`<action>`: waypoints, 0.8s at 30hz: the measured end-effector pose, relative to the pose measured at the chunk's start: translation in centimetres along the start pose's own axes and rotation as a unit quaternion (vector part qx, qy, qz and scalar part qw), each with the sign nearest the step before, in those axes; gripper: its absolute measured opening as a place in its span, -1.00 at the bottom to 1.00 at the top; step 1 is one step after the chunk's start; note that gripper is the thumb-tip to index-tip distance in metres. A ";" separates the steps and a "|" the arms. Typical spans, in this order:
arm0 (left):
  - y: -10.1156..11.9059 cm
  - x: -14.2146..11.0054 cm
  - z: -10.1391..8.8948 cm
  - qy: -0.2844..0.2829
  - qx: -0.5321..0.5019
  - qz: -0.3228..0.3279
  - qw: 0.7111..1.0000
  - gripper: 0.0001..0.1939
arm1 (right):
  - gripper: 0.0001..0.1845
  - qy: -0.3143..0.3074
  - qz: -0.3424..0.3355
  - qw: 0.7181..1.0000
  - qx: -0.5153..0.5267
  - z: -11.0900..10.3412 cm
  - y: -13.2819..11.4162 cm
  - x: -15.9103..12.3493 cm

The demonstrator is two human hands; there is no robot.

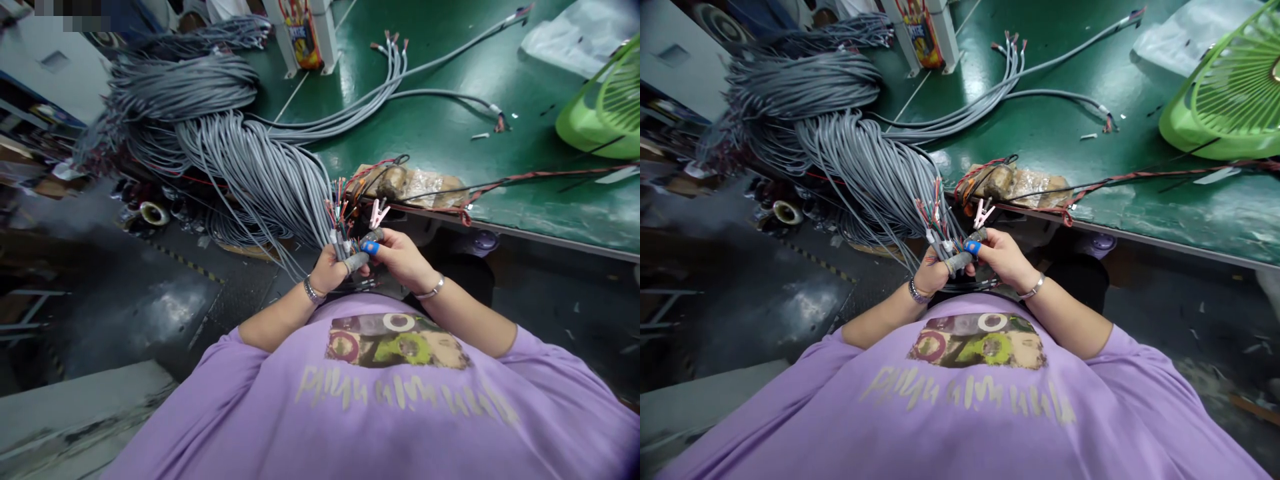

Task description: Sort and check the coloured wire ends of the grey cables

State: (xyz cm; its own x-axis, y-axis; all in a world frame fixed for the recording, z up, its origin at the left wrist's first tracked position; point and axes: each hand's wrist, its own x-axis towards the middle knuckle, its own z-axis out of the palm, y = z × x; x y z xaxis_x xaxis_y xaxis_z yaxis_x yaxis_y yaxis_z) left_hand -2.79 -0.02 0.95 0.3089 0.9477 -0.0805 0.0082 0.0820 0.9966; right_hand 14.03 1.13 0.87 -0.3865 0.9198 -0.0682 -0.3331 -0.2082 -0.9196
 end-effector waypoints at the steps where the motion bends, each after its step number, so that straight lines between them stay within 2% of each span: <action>1: -0.1 -0.1 -0.2 -0.002 0.001 0.004 1.000 -0.63 | -0.57 -0.011 0.005 1.000 -0.008 0.1 -0.2 0.1; 3: -0.4 -0.3 -0.3 0.012 -0.012 0.016 1.000 -0.64 | -0.55 -0.004 0.007 1.000 -0.019 0.3 -0.2 0.3; 8: -1.0 -0.3 0.2 0.078 -0.063 0.026 0.995 -0.63 | -0.51 0.066 -0.002 0.998 0.002 0.5 0.5 0.6; 14: -0.8 -0.2 0.7 0.129 -0.084 -0.005 0.988 -0.57 | -0.53 0.040 0.012 0.998 0.052 -0.2 0.8 0.1; 19: -0.7 -0.1 0.9 0.141 -0.091 -0.012 0.986 -0.56 | -0.54 0.049 0.031 0.996 0.072 -0.3 0.9 0.0; 24: -0.7 0.0 1.1 0.141 -0.077 -0.007 0.987 -0.59 | -0.56 0.079 0.012 0.995 0.059 0.1 0.8 0.2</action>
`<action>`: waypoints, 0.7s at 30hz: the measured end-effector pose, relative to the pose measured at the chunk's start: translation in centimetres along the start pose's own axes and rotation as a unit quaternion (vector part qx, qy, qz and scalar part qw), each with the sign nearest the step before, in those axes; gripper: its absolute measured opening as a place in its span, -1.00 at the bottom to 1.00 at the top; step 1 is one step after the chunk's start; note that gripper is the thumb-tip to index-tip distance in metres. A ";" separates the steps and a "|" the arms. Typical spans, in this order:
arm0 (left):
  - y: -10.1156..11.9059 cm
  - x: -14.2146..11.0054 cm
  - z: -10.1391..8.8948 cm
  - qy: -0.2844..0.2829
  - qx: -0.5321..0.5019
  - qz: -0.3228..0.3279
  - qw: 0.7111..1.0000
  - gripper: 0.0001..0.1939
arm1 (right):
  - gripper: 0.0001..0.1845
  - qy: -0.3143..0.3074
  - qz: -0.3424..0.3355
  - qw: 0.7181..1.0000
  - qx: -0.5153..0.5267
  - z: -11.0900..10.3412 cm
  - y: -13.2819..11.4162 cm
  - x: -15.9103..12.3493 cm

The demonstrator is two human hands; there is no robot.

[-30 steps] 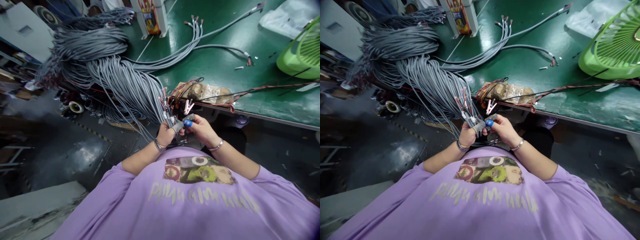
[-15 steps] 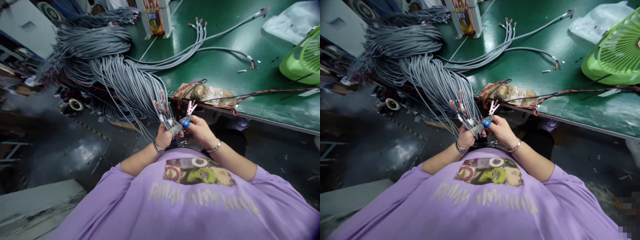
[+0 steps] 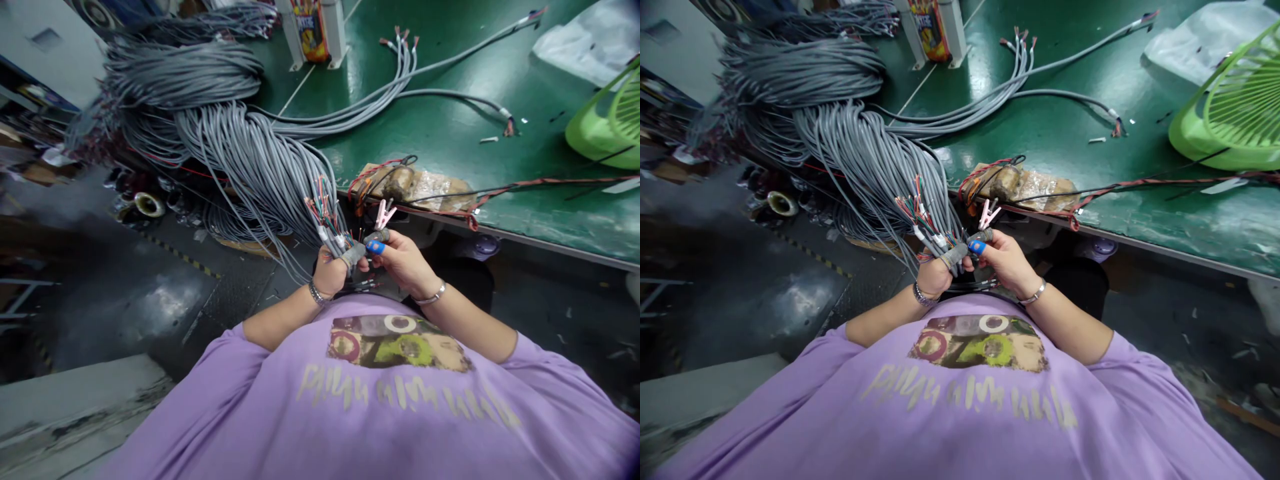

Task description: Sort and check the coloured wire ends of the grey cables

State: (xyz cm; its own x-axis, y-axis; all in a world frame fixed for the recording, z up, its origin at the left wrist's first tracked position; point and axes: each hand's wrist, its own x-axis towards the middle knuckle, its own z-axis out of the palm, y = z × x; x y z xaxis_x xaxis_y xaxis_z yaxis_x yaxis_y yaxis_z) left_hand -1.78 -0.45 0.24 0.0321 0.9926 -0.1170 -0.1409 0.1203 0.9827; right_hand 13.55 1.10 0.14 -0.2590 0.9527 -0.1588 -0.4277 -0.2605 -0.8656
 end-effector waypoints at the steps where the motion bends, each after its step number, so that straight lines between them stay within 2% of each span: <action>1: 0.0 0.0 0.0 0.002 0.002 0.002 1.000 -0.59 | -0.56 0.003 -0.003 1.000 -0.002 0.0 0.0 0.0; 8: 0.1 0.0 0.1 0.039 -0.010 -0.007 0.999 -0.59 | -0.62 0.029 -0.004 0.999 -0.019 -0.1 0.3 -0.4; 12: 0.8 0.1 0.4 0.046 -0.020 -0.018 0.999 -0.58 | -0.64 0.013 0.026 0.999 -0.023 -0.7 0.3 -0.4; 18: 1.1 0.1 0.2 0.002 -0.021 -0.030 0.999 -0.60 | -0.54 0.006 0.089 0.993 0.073 -2.0 -0.2 0.4; 21: 0.7 0.1 -0.1 -0.029 0.012 -0.027 0.999 -0.59 | -0.48 -0.007 0.087 0.995 0.056 -1.6 -0.5 0.8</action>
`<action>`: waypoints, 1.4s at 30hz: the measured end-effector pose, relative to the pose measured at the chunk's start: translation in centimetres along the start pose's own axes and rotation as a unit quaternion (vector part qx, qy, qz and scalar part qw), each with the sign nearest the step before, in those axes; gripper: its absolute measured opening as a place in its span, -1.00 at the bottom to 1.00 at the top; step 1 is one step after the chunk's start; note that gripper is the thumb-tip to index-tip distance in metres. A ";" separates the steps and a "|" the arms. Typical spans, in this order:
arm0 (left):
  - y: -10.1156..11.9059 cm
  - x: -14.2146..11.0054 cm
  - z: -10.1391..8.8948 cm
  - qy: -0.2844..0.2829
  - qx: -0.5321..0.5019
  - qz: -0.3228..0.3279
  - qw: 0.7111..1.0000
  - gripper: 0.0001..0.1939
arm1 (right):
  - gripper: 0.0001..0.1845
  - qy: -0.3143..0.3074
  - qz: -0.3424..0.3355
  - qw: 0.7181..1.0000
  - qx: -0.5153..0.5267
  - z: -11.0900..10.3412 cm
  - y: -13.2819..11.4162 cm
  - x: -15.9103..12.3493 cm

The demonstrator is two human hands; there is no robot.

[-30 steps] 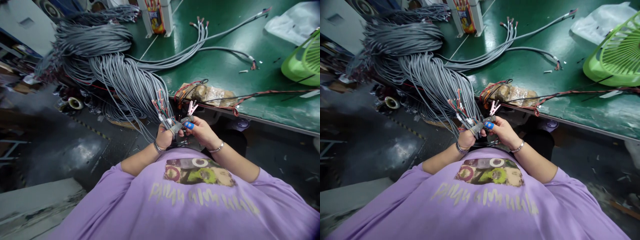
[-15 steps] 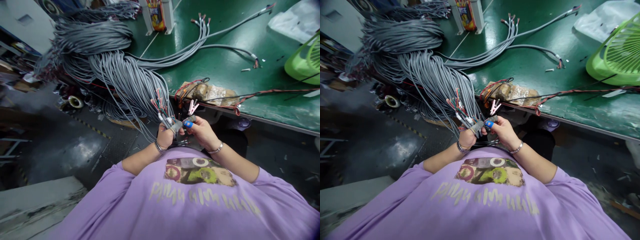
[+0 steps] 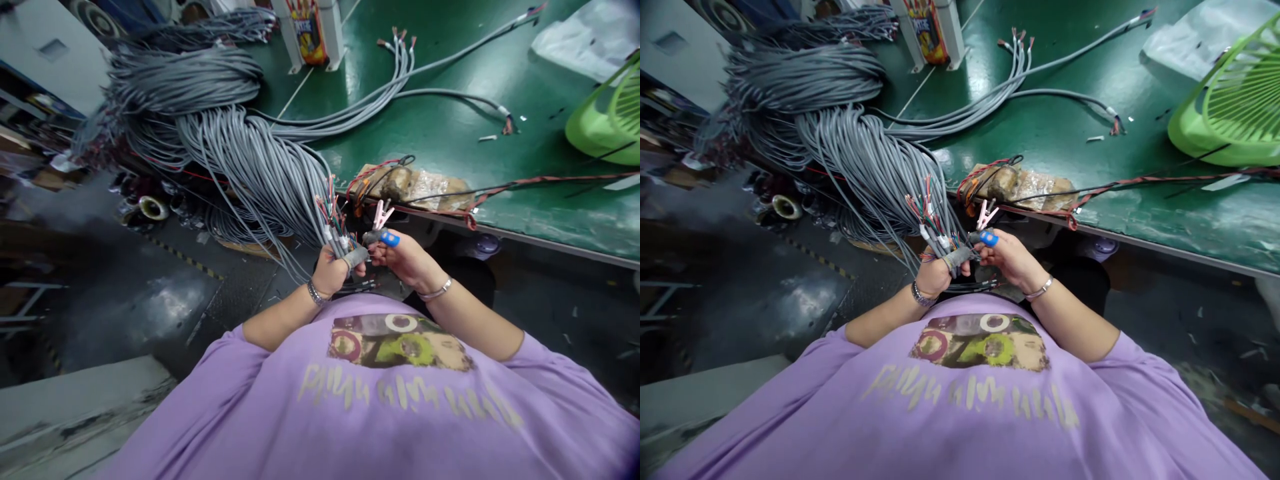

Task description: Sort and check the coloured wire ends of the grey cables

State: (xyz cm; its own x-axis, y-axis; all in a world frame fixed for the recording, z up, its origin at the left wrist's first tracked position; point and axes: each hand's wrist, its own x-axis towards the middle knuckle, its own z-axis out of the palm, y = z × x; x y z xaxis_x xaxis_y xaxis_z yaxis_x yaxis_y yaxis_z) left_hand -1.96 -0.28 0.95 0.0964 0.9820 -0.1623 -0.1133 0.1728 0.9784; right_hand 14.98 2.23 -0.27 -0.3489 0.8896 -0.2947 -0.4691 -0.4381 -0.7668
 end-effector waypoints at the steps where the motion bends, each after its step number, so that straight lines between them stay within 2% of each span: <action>1: -0.1 0.0 -0.1 -0.011 0.010 0.004 1.000 -0.59 | -0.48 0.002 -0.007 1.000 -0.011 0.3 -0.1 0.1; 4: -0.2 0.0 -0.1 -0.026 0.025 0.013 0.999 -0.58 | -0.52 0.019 -0.036 0.998 -0.037 1.3 0.1 0.1; 9: -0.2 0.0 0.1 0.008 0.008 -0.002 1.000 -0.58 | -0.60 0.061 -0.085 0.993 -0.059 1.5 0.8 -0.2; 14: 0.9 0.1 0.1 0.018 -0.044 -0.041 0.998 -0.58 | -0.57 0.108 -0.055 0.992 0.045 -0.3 0.0 0.6; 16: 1.7 0.2 0.3 0.007 -0.064 -0.068 0.996 -0.56 | -0.53 0.091 -0.020 0.994 0.062 -0.8 -0.6 1.2; 19: 2.7 0.6 0.7 -0.013 -0.079 -0.092 0.993 -0.55 | -0.42 0.013 0.006 0.999 0.042 -0.9 -1.1 2.1; 21: 3.0 0.9 1.1 -0.020 -0.081 -0.097 0.992 -0.55 | -0.37 -0.019 -0.023 0.999 0.015 -0.7 -0.9 2.7; 22: 2.9 1.0 1.3 -0.021 -0.080 -0.096 0.992 -0.55 | -0.35 -0.014 -0.054 0.998 -0.006 -0.5 -0.7 3.0; 25: 2.6 1.3 1.6 -0.021 -0.074 -0.084 0.993 -0.55 | -0.31 0.058 -0.162 0.981 -0.086 -0.2 0.0 3.6; 26: 2.5 1.4 1.7 -0.023 -0.071 -0.083 0.994 -0.55 | -0.29 0.077 -0.178 0.976 -0.098 -0.1 0.1 3.8; 28: 2.3 1.5 1.7 -0.023 -0.067 -0.084 0.994 -0.55 | -0.25 0.071 -0.158 0.982 -0.077 0.1 0.1 4.1; 32: 2.1 1.6 1.8 -0.019 -0.063 -0.088 0.994 -0.55 | -0.24 0.005 -0.067 0.997 0.034 0.8 -0.5 4.1; 38: 1.5 1.7 2.0 -0.018 -0.055 -0.072 0.996 -0.56 | -0.33 0.011 -0.056 0.996 0.075 1.3 -0.8 3.9; 42: 1.5 1.7 1.9 -0.019 -0.060 -0.070 0.996 -0.58 | -0.32 0.009 -0.043 0.995 0.086 1.1 -0.6 4.0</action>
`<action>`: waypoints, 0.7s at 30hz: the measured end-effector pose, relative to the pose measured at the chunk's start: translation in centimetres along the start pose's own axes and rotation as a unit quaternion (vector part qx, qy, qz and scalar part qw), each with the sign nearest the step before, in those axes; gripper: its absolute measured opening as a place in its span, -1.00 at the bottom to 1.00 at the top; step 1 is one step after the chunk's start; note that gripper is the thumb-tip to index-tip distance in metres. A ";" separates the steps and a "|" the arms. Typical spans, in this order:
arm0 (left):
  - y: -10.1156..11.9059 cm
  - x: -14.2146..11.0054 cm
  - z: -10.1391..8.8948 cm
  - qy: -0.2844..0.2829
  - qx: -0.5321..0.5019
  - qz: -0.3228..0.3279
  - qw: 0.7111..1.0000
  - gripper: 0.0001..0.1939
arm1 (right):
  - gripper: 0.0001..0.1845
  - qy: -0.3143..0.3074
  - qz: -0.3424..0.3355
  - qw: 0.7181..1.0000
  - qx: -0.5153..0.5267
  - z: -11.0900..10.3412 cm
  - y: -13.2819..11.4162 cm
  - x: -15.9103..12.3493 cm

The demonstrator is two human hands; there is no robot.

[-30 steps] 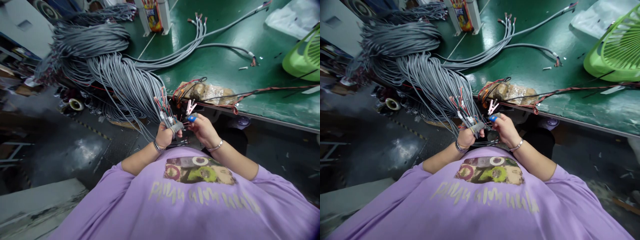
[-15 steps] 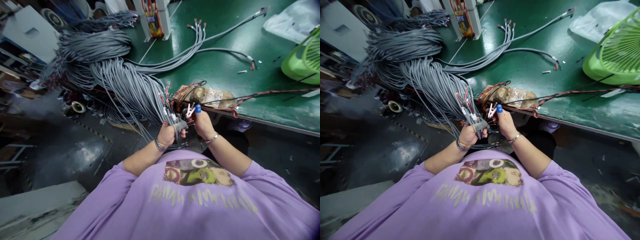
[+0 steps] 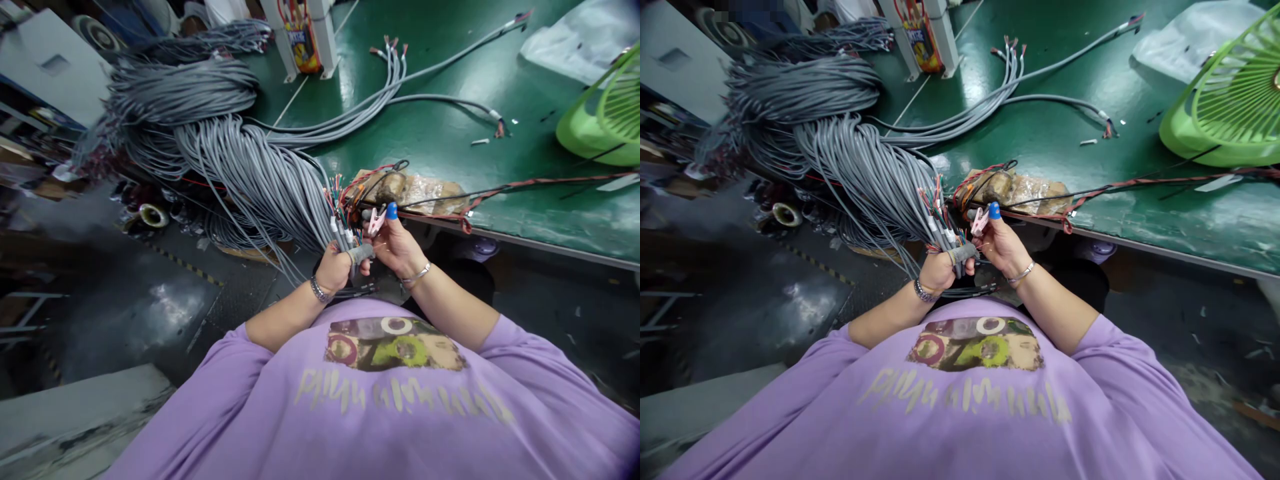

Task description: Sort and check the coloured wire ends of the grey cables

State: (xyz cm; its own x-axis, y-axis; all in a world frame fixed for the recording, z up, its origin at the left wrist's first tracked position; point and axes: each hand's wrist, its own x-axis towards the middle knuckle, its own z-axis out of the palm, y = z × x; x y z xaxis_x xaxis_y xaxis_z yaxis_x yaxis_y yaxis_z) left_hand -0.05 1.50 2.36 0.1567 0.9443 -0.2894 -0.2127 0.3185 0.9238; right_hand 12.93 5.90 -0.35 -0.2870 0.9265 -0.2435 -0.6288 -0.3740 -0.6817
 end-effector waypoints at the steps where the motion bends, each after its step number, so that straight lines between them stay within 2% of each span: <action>1: 0.1 -0.1 -0.1 0.000 -0.001 -0.003 1.000 -0.57 | -0.30 -0.002 0.004 1.000 0.002 -0.1 0.1 0.0; 5: 0.1 -0.6 -0.4 -0.002 -0.010 -0.002 1.000 -0.53 | -0.25 0.004 0.027 1.000 0.012 -0.7 0.0 -0.2; 9: -0.4 -1.4 -0.7 0.026 -0.029 0.047 0.998 -0.51 | -0.28 -0.010 0.056 0.998 0.021 -0.9 -0.6 -1.1; 13: -1.1 -1.5 -0.5 0.064 -0.034 0.089 0.993 -0.52 | -0.49 -0.032 0.048 0.998 0.023 -0.8 -1.1 -1.6; 16: -1.5 -1.2 -0.1 0.079 -0.032 0.117 0.990 -0.56 | -0.60 -0.024 0.026 0.999 0.025 -0.7 -1.0 -1.6; 21: -1.8 -0.5 0.7 0.113 -0.011 0.131 0.985 -0.54 | -0.51 0.011 0.023 0.999 0.020 -0.5 -0.7 -1.2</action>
State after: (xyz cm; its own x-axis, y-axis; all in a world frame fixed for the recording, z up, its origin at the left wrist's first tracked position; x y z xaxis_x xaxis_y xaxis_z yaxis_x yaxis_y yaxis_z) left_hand 0.92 0.40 1.02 -0.1256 0.9878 -0.0922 -0.2392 0.0601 0.9691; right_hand 14.07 5.11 0.09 -0.3005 0.9089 -0.2891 -0.6435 -0.4170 -0.6419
